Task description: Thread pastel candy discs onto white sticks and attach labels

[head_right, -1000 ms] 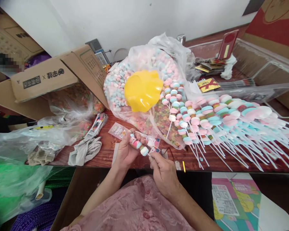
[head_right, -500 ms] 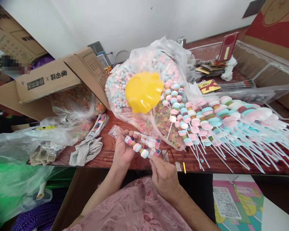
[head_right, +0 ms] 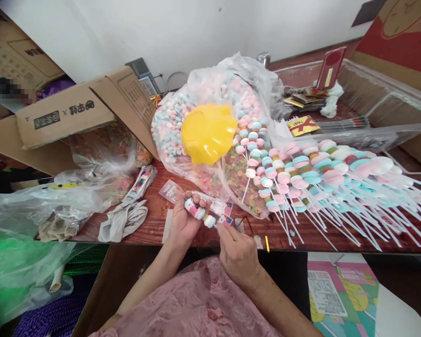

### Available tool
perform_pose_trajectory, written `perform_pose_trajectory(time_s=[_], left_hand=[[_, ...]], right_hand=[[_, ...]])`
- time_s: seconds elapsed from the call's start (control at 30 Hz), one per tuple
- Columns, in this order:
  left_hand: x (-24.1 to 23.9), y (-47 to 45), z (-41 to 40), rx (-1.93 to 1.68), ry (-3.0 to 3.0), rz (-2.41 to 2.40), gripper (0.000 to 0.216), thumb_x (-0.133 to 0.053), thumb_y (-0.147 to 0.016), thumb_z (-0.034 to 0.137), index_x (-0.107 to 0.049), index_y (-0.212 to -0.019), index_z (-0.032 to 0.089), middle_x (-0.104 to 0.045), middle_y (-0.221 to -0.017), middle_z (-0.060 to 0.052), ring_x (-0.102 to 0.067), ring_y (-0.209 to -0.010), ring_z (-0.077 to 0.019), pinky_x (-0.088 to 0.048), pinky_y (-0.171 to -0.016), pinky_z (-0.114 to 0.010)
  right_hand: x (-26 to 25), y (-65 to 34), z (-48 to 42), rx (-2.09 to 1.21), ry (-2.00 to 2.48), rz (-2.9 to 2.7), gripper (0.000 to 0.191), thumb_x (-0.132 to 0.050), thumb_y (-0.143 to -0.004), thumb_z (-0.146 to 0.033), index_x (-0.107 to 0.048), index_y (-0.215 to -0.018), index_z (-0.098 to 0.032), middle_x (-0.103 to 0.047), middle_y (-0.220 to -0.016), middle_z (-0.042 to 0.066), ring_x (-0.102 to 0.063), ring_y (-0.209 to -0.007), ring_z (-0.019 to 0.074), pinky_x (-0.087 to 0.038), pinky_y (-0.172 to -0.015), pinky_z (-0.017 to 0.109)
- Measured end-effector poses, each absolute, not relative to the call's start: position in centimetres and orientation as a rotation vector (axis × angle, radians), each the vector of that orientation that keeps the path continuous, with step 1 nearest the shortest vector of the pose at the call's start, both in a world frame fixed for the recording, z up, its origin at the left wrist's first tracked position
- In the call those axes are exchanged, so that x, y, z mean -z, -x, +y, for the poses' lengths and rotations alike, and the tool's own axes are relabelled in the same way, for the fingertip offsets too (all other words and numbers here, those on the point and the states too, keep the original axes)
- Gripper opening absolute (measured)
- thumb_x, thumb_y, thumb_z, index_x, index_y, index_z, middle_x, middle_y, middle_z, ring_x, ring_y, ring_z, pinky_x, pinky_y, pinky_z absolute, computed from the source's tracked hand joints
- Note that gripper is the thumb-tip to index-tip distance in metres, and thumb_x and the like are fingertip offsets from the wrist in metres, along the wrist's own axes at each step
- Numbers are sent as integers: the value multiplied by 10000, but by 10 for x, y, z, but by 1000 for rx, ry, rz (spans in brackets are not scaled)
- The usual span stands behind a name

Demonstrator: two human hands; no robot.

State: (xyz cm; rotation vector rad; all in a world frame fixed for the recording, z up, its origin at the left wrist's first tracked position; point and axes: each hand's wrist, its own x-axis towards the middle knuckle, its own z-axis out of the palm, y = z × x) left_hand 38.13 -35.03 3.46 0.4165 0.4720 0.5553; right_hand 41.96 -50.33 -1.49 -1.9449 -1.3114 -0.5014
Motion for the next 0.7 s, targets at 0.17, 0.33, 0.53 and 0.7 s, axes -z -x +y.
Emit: perform_pose_trajectory(time_s=[0.17,0.33,0.53,0.7], left_hand=[[-36,-385,-352,-535,-336,541,399,-587,-899,489,-534,-655,179,-522,-577,29,-538,-554,-113,-507,-702,-279],[-31,-383,-353,-489,-426,536,405,-570,-894,528,-542,-681,185,-539,-586,29,-563,-547,-133,-529,-726,-329],[-38,-382,-352,-486,-418,439,420,-506,-909,583,-582,-743,204,-506,-573,41,-530,-514,-122,-544,-741,-354],[-41,-381,-352,-522,-406,484,423,-545,-874,611,-586,-750,209,-496,-612,39,-539,-554,-115,-544,-739,-335]], right_hand=[[8,-419,-503,610,1983,-1446,298,-421,-908,-78,-701,-1008,-84,-682,-676,59,-559,-511,139,-371,-525,298],[9,-415,-504,313,1841,-1332,293,-418,-918,-96,-687,-1030,-125,-706,-742,72,-611,-598,142,-414,-564,269],[-1,-415,-503,-552,1631,-845,290,-443,-971,-254,-577,-722,-191,-557,-575,-26,-535,-545,110,-435,-557,220],[-2,-413,-504,-492,1711,-964,275,-417,-984,-270,-582,-777,-196,-512,-553,-39,-476,-508,103,-384,-532,224]])
